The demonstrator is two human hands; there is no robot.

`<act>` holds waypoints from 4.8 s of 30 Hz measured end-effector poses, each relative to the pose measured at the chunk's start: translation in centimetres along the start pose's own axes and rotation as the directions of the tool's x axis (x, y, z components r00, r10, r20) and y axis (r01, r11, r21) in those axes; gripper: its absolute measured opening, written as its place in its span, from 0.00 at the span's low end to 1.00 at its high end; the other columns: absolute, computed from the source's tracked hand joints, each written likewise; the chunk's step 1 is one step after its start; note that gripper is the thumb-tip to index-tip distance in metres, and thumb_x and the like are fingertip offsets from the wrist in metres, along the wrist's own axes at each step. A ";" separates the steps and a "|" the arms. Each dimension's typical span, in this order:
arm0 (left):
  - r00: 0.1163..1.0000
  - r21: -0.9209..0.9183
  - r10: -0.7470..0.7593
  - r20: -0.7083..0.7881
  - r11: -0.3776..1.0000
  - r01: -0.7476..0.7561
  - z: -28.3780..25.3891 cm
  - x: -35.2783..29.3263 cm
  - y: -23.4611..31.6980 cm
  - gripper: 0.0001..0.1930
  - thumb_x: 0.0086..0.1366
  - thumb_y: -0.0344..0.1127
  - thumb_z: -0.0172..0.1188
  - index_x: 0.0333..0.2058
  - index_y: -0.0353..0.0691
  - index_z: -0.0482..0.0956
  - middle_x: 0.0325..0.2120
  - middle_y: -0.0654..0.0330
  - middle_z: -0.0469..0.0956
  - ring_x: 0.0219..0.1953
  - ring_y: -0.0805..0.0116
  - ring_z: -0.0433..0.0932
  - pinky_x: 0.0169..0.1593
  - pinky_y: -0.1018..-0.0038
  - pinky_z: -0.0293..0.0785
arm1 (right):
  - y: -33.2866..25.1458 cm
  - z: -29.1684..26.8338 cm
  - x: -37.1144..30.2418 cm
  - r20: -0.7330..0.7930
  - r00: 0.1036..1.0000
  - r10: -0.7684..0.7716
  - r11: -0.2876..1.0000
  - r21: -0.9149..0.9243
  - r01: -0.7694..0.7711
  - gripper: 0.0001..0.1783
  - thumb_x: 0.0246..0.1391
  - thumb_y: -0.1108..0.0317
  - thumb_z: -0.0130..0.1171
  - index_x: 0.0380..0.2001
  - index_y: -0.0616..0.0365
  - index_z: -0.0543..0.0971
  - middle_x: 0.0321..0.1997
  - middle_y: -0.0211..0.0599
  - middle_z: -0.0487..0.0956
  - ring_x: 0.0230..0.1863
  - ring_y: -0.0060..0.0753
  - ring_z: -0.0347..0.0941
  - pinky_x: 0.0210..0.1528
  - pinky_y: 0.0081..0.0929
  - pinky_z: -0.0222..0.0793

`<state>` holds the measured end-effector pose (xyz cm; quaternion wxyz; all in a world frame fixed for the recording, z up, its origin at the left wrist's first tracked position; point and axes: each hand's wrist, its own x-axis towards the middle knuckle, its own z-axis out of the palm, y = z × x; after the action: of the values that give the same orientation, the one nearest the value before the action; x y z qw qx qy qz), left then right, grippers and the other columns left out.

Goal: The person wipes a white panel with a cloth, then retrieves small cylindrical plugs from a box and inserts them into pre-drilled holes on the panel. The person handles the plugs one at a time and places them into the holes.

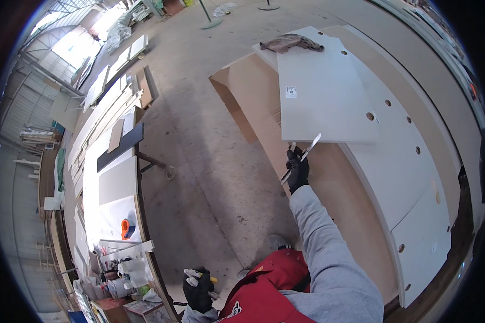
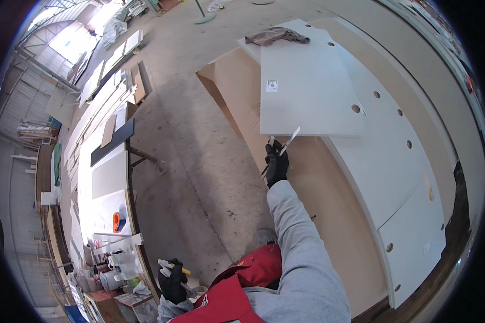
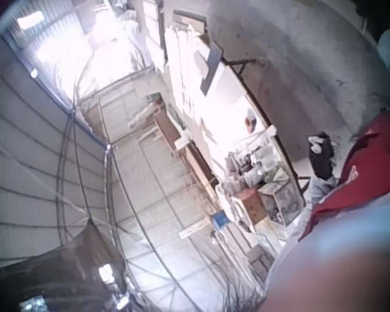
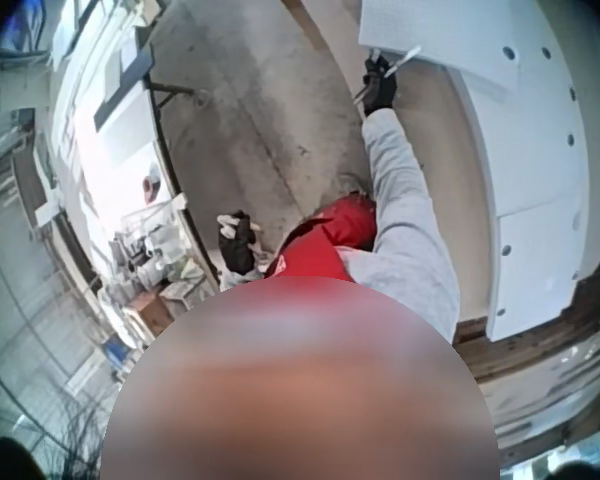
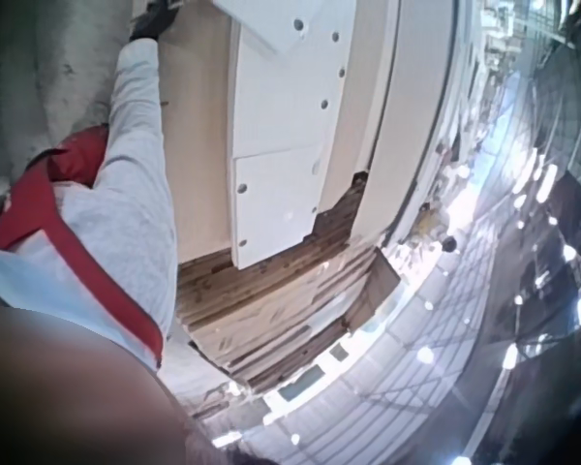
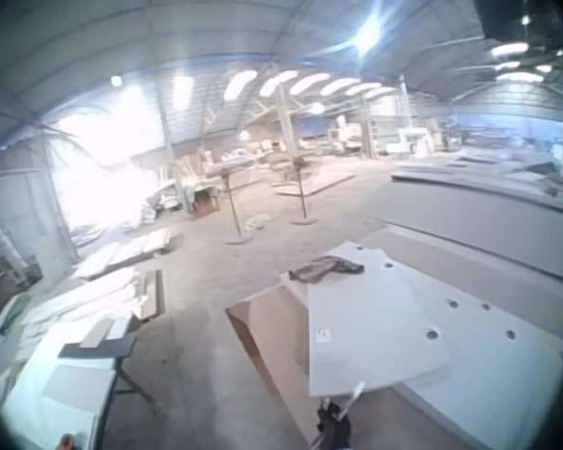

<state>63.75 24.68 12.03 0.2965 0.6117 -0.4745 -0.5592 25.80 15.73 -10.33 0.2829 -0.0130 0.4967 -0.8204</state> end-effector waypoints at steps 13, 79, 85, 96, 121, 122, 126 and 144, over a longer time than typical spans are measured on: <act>0.827 -0.160 0.099 -0.554 0.962 -0.222 -11.5 -0.3 -6.3 0.11 0.60 0.38 0.57 0.39 0.40 0.71 0.22 0.64 0.72 0.18 0.77 0.69 0.21 0.80 0.66 | 0.7 2.7 -9.9 0.401 0.876 0.269 0.962 -0.162 -0.221 0.09 0.50 0.74 0.58 0.37 0.55 0.74 0.25 0.28 0.73 0.21 0.15 0.64 0.21 0.11 0.58; 0.880 -0.629 0.464 0.101 0.715 -0.305 -35.8 -2.6 -13.0 0.18 0.65 0.32 0.51 0.53 0.34 0.67 0.42 0.60 0.76 0.40 0.71 0.74 0.46 0.74 0.70 | 5.2 22.7 -63.4 0.726 0.435 0.533 0.585 -0.688 0.431 0.09 0.49 0.66 0.61 0.32 0.59 0.78 0.22 0.31 0.75 0.22 0.19 0.69 0.25 0.18 0.65; 0.915 -0.646 0.342 0.214 0.752 -0.130 -32.8 -3.7 -6.9 0.18 0.68 0.37 0.45 0.52 0.33 0.67 0.36 0.56 0.77 0.34 0.69 0.75 0.41 0.73 0.72 | 1.9 20.8 -59.5 0.796 0.414 0.442 0.629 -0.604 0.490 0.16 0.57 0.63 0.51 0.46 0.59 0.71 0.22 0.30 0.75 0.22 0.18 0.70 0.21 0.16 0.64; 0.882 -0.456 0.258 0.394 0.888 -0.056 -27.9 -3.5 -1.6 0.24 0.68 0.41 0.45 0.60 0.41 0.55 0.31 0.56 0.76 0.21 0.75 0.70 0.22 0.79 0.65 | -5.4 15.3 -50.9 0.709 0.583 0.396 0.906 -0.403 -0.126 0.26 0.62 0.56 0.42 0.56 0.62 0.59 0.32 0.42 0.77 0.26 0.31 0.74 0.23 0.23 0.68; 0.825 -0.317 0.192 0.532 0.948 -0.016 -27.4 -7.5 1.8 0.16 0.66 0.31 0.49 0.51 0.38 0.63 0.35 0.59 0.74 0.20 0.80 0.69 0.18 0.83 0.65 | -9.5 17.7 -53.7 0.996 0.003 -0.086 -0.100 -0.011 0.995 0.15 0.44 0.70 0.59 0.39 0.53 0.76 0.23 0.34 0.76 0.22 0.34 0.72 0.21 0.31 0.65; 0.838 -0.287 0.159 0.523 0.958 -0.002 -27.5 -7.5 1.7 0.16 0.66 0.31 0.49 0.51 0.38 0.63 0.35 0.59 0.74 0.19 0.80 0.69 0.18 0.83 0.64 | -9.4 17.9 -53.6 0.990 0.043 -0.135 -0.068 -0.053 0.996 0.15 0.44 0.70 0.59 0.39 0.53 0.76 0.23 0.34 0.76 0.22 0.34 0.72 0.20 0.31 0.64; 0.812 -0.318 0.125 0.570 0.945 0.078 -27.8 -7.3 1.7 0.16 0.66 0.31 0.49 0.51 0.37 0.64 0.33 0.59 0.74 0.16 0.80 0.69 0.16 0.83 0.63 | -9.4 18.1 -53.7 0.993 0.061 -0.098 0.005 -0.061 0.998 0.13 0.43 0.70 0.60 0.37 0.53 0.76 0.22 0.33 0.75 0.21 0.34 0.72 0.20 0.31 0.63; 0.750 -0.279 0.103 0.654 0.954 0.112 -23.2 -4.6 2.7 0.19 0.68 0.37 0.43 0.54 0.35 0.62 0.32 0.56 0.75 0.14 0.76 0.69 0.16 0.82 0.65 | -10.3 16.5 -48.8 0.964 0.212 -0.160 -0.070 -0.226 0.972 0.09 0.47 0.66 0.59 0.34 0.52 0.76 0.18 0.31 0.73 0.18 0.35 0.70 0.18 0.32 0.62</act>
<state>85.89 23.99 20.88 0.1974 0.3227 -0.4566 -0.8052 67.07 29.27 19.13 -0.0679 -0.7182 0.6056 -0.3358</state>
